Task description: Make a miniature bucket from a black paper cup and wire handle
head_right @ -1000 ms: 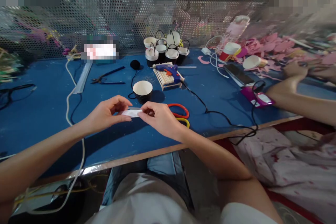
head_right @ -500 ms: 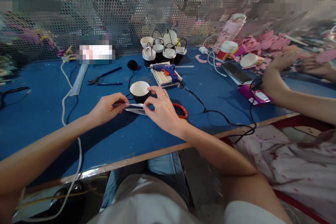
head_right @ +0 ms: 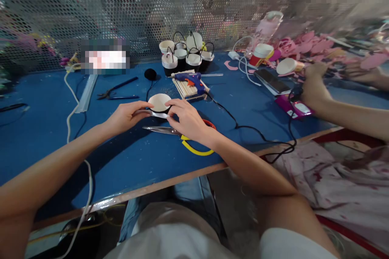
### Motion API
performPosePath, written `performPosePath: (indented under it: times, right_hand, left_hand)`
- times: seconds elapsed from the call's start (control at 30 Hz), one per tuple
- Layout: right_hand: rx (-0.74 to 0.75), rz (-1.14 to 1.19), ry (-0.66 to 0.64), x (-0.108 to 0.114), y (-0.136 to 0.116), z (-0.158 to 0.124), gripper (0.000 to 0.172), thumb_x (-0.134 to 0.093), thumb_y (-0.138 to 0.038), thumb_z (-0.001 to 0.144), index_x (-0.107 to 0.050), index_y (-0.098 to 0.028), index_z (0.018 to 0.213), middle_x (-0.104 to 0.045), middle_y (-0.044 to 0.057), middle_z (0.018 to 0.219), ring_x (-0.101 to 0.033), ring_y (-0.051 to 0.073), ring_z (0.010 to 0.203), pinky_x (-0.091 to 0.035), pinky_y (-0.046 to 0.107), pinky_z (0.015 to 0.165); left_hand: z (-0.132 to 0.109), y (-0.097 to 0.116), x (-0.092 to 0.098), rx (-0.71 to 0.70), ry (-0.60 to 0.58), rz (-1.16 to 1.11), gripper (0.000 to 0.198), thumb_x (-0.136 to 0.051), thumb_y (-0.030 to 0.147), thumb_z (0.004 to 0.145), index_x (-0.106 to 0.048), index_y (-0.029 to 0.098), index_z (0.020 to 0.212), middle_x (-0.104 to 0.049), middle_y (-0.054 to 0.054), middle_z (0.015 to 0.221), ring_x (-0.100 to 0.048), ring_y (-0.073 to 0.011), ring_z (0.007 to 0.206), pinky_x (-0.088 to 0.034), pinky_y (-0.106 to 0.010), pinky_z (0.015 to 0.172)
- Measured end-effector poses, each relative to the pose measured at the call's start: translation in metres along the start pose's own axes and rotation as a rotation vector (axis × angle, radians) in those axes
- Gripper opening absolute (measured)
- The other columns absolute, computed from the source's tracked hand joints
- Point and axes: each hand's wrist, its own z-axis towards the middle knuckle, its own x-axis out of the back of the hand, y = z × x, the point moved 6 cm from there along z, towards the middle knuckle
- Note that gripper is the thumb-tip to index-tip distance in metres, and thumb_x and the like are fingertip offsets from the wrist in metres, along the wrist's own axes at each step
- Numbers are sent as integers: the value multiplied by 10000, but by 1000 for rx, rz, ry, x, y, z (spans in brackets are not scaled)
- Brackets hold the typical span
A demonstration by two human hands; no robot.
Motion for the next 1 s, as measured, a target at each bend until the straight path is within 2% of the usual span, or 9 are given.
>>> performPosePath:
  times: [0.1, 0.2, 0.27, 0.37, 0.5, 0.63, 0.77, 0.87, 1.0]
  right_hand:
    - [20, 9, -8, 1, 2, 1, 90, -511, -151, 810, -562, -171, 738, -612, 97, 1080, -564, 200, 1009, -456, 364, 869]
    - [28, 5, -34, 1, 3, 3, 95, -510, -162, 816, -560, -165, 734, -613, 101, 1056, -564, 199, 996, -461, 353, 852]
    - [27, 3, -50, 2, 4, 5, 98, -511, -162, 814, -556, -163, 728, -611, 102, 1042, -565, 199, 985, -465, 348, 840]
    - [35, 6, -67, 4, 3, 8, 91, -515, -143, 800, -548, -166, 718, -612, 95, 1012, -566, 192, 958, -466, 341, 824]
    - [49, 9, -91, 4, 1, 12, 90, -520, -117, 782, -538, -166, 709, -611, 88, 965, -562, 183, 923, -455, 330, 825]
    - [47, 41, -104, 3, 0, 14, 95, -511, -129, 788, -528, -176, 708, -609, 74, 922, -559, 174, 878, -452, 323, 800]
    - [31, 79, -131, 5, -1, 19, 86, -517, -141, 779, -525, -175, 700, -607, 64, 883, -550, 150, 774, -451, 300, 720]
    - [5, 131, -159, 8, 0, 24, 69, -546, -146, 756, -524, -171, 695, -603, 58, 868, -543, 139, 738, -445, 286, 690]
    - [-55, 237, -195, 10, 3, 27, 56, -575, -157, 743, -534, -169, 708, -594, 45, 855, -537, 122, 710, -440, 266, 658]
  left_hand:
    - [1, -1, 0, -13, 29, 16, 229, -501, 264, 855, -588, 163, 1042, -679, -61, 984, -642, -147, 854, -489, -245, 770]
    - [1, -2, 2, 17, 57, 65, 281, -518, 249, 839, -542, 182, 1111, -680, -56, 949, -641, -160, 852, -490, -269, 762]
    - [-2, -3, 3, 75, 76, 65, 329, -543, 242, 819, -501, 195, 1141, -676, -44, 922, -642, -163, 845, -489, -276, 745]
    - [-8, -4, 2, 193, 118, -42, 371, -621, 257, 758, -468, 192, 1089, -667, -30, 905, -640, -153, 828, -486, -253, 706]
    - [-16, -1, -2, 318, 144, -155, 343, -682, 331, 698, -496, 173, 940, -631, 6, 738, -596, -119, 646, -452, -221, 587]
    - [-14, 10, 1, 215, 93, -63, 171, -621, 331, 760, -581, 169, 795, -592, 0, 704, -535, -103, 616, -425, -227, 581]
    - [-12, 19, 11, 61, 120, 46, 127, -597, 291, 779, -610, 171, 740, -538, -56, 909, -535, -151, 833, -469, -284, 707]
    - [-13, 21, 15, 2, 118, -27, 108, -583, 267, 794, -602, 169, 752, -490, -83, 1060, -509, -184, 1005, -475, -333, 816]
    - [-15, 21, 17, 21, 87, -145, 112, -581, 261, 801, -580, 154, 767, -428, -113, 1235, -559, -166, 951, -488, -350, 816]
